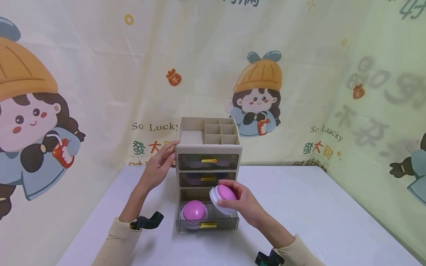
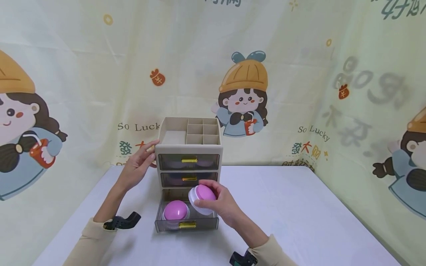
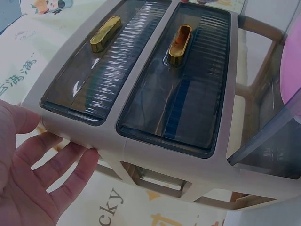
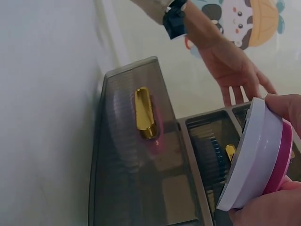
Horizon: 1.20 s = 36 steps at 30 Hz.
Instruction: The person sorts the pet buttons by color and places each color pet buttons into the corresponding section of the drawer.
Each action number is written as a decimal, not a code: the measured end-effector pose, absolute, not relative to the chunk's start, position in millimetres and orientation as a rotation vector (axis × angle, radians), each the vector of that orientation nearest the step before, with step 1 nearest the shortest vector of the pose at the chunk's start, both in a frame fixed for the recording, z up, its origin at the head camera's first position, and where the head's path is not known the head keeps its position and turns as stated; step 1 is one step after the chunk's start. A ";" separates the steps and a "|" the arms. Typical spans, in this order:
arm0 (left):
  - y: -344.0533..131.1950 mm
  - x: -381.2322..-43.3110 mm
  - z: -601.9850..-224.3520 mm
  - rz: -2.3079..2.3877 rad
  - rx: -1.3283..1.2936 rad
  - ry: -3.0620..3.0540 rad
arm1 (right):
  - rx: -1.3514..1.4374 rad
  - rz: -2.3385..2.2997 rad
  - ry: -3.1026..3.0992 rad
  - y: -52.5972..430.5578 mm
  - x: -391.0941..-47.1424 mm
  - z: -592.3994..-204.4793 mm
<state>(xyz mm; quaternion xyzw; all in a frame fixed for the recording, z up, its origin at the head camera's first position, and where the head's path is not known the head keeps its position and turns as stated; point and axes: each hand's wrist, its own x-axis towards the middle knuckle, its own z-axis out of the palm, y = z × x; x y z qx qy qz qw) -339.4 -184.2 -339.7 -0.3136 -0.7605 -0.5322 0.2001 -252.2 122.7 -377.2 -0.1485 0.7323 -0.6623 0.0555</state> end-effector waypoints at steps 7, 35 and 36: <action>-184.5 -338.0 -339.5 -1.490 -0.872 -2.131 | -0.492 -1.871 2.425 117.6 -255.6 -384.2; -184.6 -337.6 -337.1 -1.486 -0.875 -2.130 | -0.668 -1.393 2.838 102.8 -266.4 -395.4; -184.8 -337.7 -337.2 -1.487 -0.874 -2.131 | -0.661 -1.380 2.839 102.4 -266.4 -395.8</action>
